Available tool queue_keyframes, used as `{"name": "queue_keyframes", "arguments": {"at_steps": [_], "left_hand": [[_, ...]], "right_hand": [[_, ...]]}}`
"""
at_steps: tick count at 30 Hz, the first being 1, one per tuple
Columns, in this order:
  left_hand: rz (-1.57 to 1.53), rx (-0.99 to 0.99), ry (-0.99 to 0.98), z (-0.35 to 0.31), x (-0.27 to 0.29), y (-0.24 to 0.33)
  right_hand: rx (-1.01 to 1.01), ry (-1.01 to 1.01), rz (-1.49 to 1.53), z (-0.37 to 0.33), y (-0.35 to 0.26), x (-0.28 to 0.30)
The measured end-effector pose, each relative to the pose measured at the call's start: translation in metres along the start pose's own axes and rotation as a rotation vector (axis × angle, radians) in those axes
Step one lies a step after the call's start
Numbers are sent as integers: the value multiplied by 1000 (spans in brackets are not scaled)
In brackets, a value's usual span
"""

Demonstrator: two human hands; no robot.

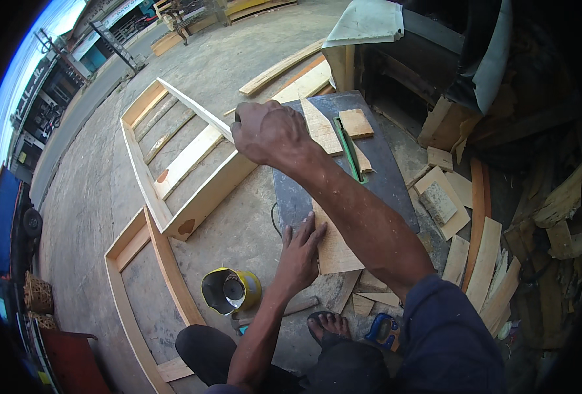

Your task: The person cuts small wooden pieces using a table saw, measures and marks them, then fits them into a larger wooden frame on the floor. They use a hammer to secure the pieces in place.

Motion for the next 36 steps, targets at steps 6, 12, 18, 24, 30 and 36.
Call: {"name": "queue_keyframes", "arguments": {"at_steps": [6,12,18,24,30,36], "left_hand": [[-86,1,143,-40,-1,24],[7,49,218,-28,-15,11],[25,42,272,-26,-15,9],[-54,32,363,-32,-13,3],[-58,34,470,-35,-12,2],[-82,55,464,-37,-15,3]], "right_hand": [[-641,-13,-502,129,136,-72],[-759,-97,-321,131,201,-95],[-828,-113,-348,117,213,-107],[-459,32,-328,96,110,-69],[-296,338,-182,-87,84,-37],[-302,342,-222,-172,132,-71]]}}
Point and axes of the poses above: each hand's wrist, its own z-axis towards the middle knuckle, its own x-axis out of the back of the hand, y = z × x, the point moved 10 cm from there along z, towards the middle knuckle, and after that the axes turned 9 degrees about -x, right-handed, at the moved point
